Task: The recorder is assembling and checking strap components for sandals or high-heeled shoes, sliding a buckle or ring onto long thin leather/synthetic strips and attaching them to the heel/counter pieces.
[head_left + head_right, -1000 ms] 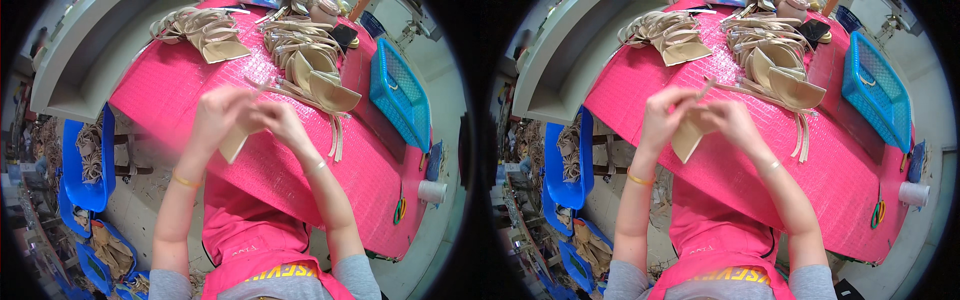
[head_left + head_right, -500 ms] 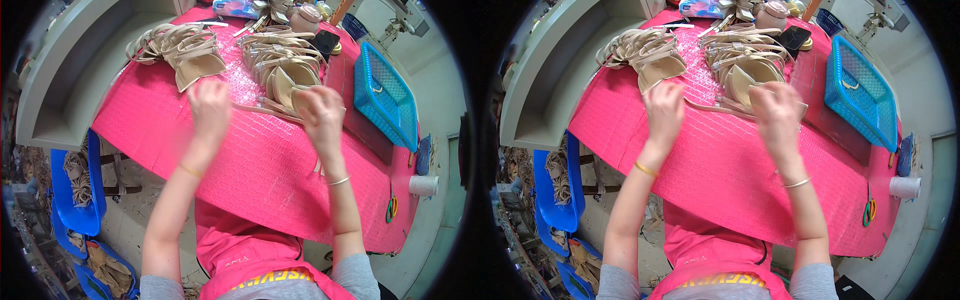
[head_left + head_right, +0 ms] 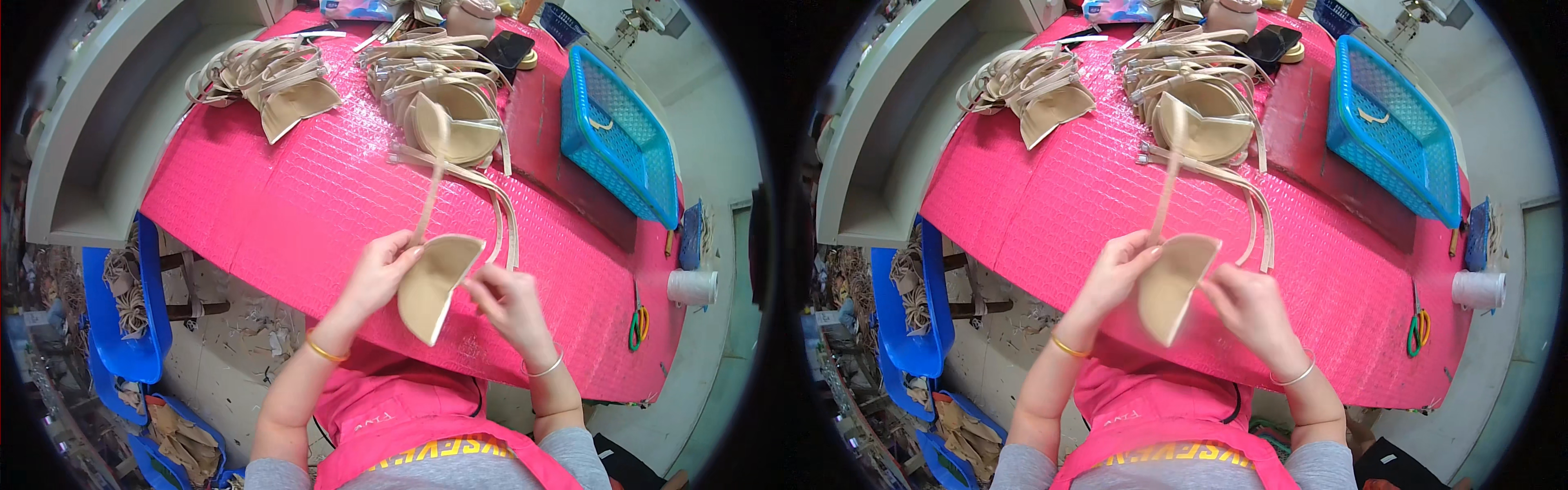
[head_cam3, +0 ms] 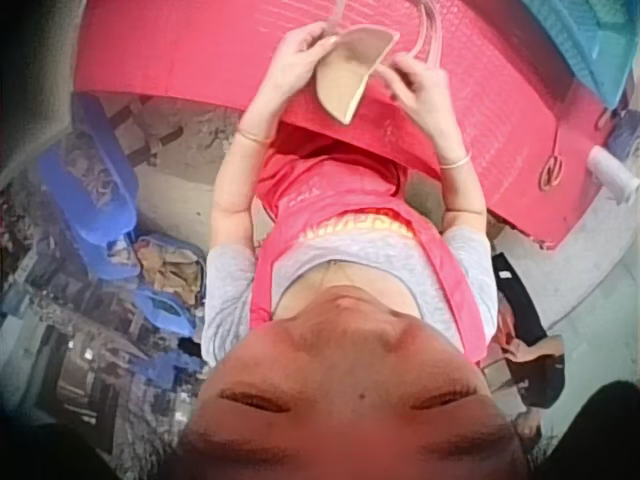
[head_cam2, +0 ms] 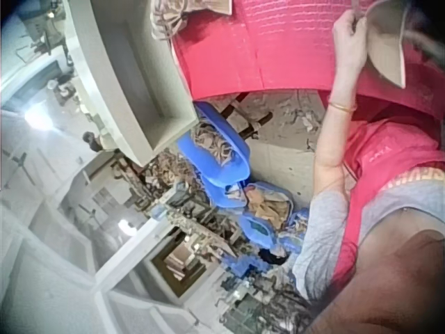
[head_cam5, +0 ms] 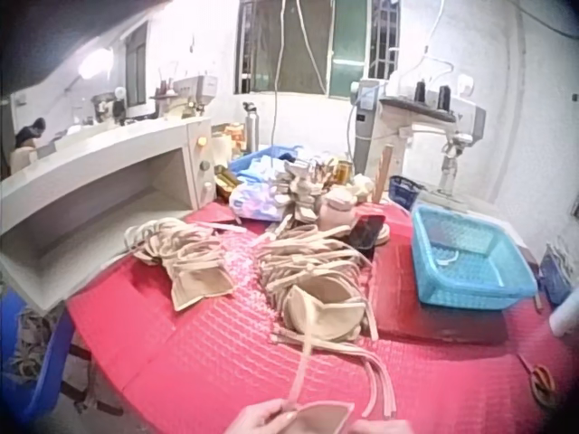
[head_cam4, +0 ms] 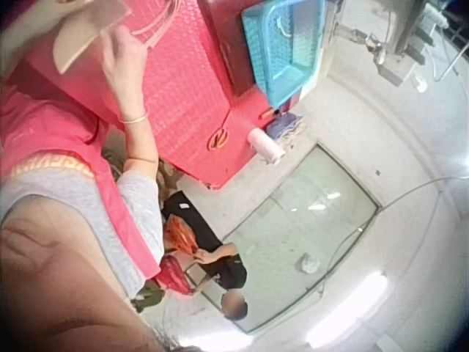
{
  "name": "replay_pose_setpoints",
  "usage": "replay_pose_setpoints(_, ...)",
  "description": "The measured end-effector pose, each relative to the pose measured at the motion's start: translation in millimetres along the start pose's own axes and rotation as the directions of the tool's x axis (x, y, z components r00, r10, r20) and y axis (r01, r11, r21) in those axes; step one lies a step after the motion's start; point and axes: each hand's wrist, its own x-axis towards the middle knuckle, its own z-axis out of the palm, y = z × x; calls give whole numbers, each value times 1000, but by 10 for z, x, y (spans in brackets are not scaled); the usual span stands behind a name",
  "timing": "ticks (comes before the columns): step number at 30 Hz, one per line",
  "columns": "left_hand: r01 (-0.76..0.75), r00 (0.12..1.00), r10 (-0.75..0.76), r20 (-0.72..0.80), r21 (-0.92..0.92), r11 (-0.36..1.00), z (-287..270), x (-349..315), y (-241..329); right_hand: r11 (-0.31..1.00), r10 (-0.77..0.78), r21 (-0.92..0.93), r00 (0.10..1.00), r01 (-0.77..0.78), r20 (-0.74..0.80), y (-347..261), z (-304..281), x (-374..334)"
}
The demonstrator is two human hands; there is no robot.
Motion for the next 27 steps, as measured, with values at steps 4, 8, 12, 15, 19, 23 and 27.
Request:
replay_pose_setpoints(4, 5, 977, -115, 182, 511, 859, -98, -130, 386, 840, -499, -367, 835, 400, -231, -287, -91, 364)
replay_pose_setpoints(8, -71, 967, -92, 238, 599, 798, -88, -200, 619, 780, -500, -277, 825, 561, 264, -110, -34, 465)
replay_pose_setpoints(12, 117, 966, -221, 136, 532, 839, -499, -359, 682, 934, -334, -51, 916, 353, 222, -27, -74, 232)
replay_pose_setpoints(15, 183, 963, -256, 82, 497, 848, -759, -292, 710, 995, -10, 92, 935, -24, 354, 91, -127, 72)
replay_pose_setpoints(19, 130, 991, -116, -62, 598, 791, -884, -132, 686, 913, 217, 252, 904, -322, 369, 132, -226, -220)
replay_pose_setpoints(23, 76, 987, 53, -152, 728, 682, -791, 28, 558, 723, 86, 622, 932, -302, 353, 284, -267, -476)
replay_pose_setpoints(27, -43, 979, 178, -99, 755, 655, -640, 133, 550, 706, -196, 706, 942, -57, 272, 248, -256, -415)
